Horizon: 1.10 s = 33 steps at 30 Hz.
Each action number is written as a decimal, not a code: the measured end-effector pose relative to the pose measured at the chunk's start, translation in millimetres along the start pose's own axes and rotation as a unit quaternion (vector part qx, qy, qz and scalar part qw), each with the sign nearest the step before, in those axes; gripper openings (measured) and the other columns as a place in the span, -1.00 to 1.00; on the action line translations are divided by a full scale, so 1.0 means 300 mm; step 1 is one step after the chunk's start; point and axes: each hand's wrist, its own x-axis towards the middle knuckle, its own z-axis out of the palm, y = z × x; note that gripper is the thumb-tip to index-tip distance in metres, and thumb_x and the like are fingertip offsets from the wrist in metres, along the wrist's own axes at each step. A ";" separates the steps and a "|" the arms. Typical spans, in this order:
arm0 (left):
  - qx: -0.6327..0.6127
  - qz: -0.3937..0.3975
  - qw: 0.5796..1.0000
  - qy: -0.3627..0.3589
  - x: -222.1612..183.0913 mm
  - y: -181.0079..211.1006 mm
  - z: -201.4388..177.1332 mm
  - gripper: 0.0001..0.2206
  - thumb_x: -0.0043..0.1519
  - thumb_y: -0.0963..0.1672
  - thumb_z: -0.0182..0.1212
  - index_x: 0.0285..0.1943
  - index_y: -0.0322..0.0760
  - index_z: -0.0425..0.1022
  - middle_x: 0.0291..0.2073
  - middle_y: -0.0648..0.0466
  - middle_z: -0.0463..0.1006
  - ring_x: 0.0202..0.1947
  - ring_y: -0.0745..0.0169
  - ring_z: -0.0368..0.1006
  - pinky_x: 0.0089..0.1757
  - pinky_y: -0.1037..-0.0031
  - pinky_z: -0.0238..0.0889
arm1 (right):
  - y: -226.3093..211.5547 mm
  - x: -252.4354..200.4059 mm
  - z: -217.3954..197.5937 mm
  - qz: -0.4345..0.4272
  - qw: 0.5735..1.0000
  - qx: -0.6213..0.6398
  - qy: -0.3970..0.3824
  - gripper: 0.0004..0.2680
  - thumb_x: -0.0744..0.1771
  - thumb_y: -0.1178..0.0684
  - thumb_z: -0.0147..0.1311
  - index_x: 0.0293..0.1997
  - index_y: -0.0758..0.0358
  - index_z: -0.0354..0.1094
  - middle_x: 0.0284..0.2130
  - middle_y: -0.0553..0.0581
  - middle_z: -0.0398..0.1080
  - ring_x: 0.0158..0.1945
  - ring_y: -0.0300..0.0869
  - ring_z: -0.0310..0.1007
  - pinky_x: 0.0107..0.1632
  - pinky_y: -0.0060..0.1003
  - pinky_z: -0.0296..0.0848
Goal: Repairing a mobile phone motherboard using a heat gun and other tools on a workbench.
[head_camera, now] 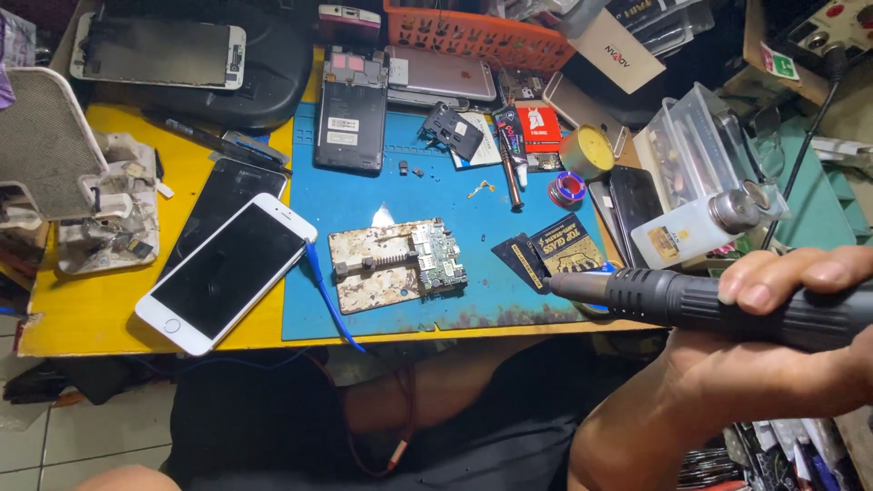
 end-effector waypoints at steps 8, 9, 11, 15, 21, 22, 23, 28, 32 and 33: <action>-0.267 0.024 0.961 0.061 0.247 0.089 0.124 -0.88 0.10 -0.03 0.41 -0.22 0.16 0.60 -0.22 0.41 0.49 -0.17 0.50 0.55 -0.09 0.59 0.41 | 0.073 0.029 -0.015 0.041 0.994 0.046 -0.091 -0.76 0.30 -0.09 0.08 -0.06 0.20 0.28 -0.29 0.07 0.17 -0.26 -0.23 0.17 -0.04 -0.35 0.28; -0.315 0.027 0.948 0.039 0.293 0.087 0.159 -0.89 0.16 -0.12 0.34 -0.16 -0.08 0.56 -0.26 0.22 0.55 -0.24 0.29 0.54 -0.13 0.49 0.41 | 0.089 0.034 0.001 0.010 0.995 0.003 -0.098 -0.70 0.34 -0.17 0.07 -0.01 0.27 0.29 -0.34 0.16 0.21 -0.36 -0.12 0.24 -0.12 -0.31 0.35; -0.365 0.026 0.931 0.011 0.360 0.080 0.219 -0.89 0.23 -0.22 0.26 -0.10 -0.33 0.52 -0.29 0.02 0.61 -0.31 0.08 0.52 -0.16 0.38 0.41 | 0.099 0.036 0.028 -0.017 0.993 -0.045 -0.105 -0.63 0.39 -0.25 0.05 0.03 0.34 0.31 -0.38 0.25 0.26 -0.46 0.00 0.31 -0.19 -0.27 0.41; -0.378 0.010 0.924 -0.054 0.482 0.066 0.294 -0.86 0.32 -0.17 0.29 0.02 -0.24 0.53 -0.26 0.08 0.60 -0.24 0.27 0.52 -0.15 0.49 0.34 | 0.066 0.028 0.112 -0.045 0.975 -0.092 -0.199 -0.59 0.46 -0.33 -0.06 0.04 0.35 0.15 -0.16 0.19 0.22 -0.42 -0.06 0.36 -0.26 -0.27 0.34; -0.469 0.074 0.862 -0.177 0.660 0.187 0.431 -0.52 0.27 0.00 0.33 0.30 -0.19 0.32 0.12 0.00 0.57 0.04 0.14 0.57 0.02 0.38 0.40 | 0.040 0.030 0.226 -0.006 0.974 -0.007 -0.226 -0.61 0.42 -0.29 0.14 -0.13 0.29 0.13 -0.18 0.05 0.20 -0.50 -0.19 0.24 -0.43 -0.30 0.34; -0.484 0.112 0.844 -0.201 0.691 0.218 0.461 -0.47 0.25 0.05 0.31 0.32 -0.18 0.28 0.16 0.00 0.56 0.04 0.09 0.58 0.05 0.35 0.41 | 0.038 0.040 0.245 -0.003 0.973 0.010 -0.231 -0.60 0.40 -0.31 0.19 -0.18 0.29 0.17 -0.24 0.06 0.22 -0.49 -0.20 0.28 -0.43 -0.28 0.40; -0.486 0.116 0.843 -0.202 0.698 0.244 0.476 -0.47 0.25 0.05 0.31 0.32 -0.18 0.28 0.16 0.00 0.56 0.04 0.09 0.58 0.05 0.35 0.41 | 0.024 0.038 0.248 -0.005 0.974 0.008 -0.228 -0.60 0.40 -0.31 0.19 -0.18 0.29 0.17 -0.24 0.06 0.22 -0.49 -0.20 0.28 -0.43 -0.28 0.40; -0.554 0.080 0.805 -0.198 0.742 0.370 0.511 -0.75 0.19 -0.07 0.26 -0.07 -0.20 0.34 -0.44 0.13 0.48 -0.44 0.32 0.38 -0.33 0.48 0.30 | -0.032 0.057 0.218 -0.026 0.943 -0.126 -0.306 -0.66 0.46 -0.27 -0.05 0.02 0.29 0.20 -0.14 0.13 0.41 0.09 -0.07 0.52 0.35 -0.12 0.51; -0.540 0.081 0.805 -0.230 0.742 0.388 0.497 -0.75 0.20 -0.01 0.26 -0.18 -0.17 0.33 -0.53 0.20 0.34 -0.56 0.31 0.16 -0.44 0.45 0.09 | -0.114 0.096 0.137 -0.044 0.901 -0.175 -0.395 -0.37 0.42 -0.44 -0.22 0.39 0.50 0.11 0.33 0.36 0.25 0.40 0.02 0.28 0.50 -0.12 0.29; -0.542 0.069 0.802 -0.242 0.743 0.382 0.497 -0.77 0.21 -0.01 0.25 -0.18 -0.15 0.34 -0.56 0.22 0.43 -0.58 0.36 0.26 -0.45 0.47 0.15 | -0.150 0.091 0.093 -0.054 0.872 -0.234 -0.426 -0.41 0.39 -0.27 -0.15 0.45 0.53 -0.03 0.35 0.49 0.23 0.44 0.12 0.27 0.49 -0.02 0.32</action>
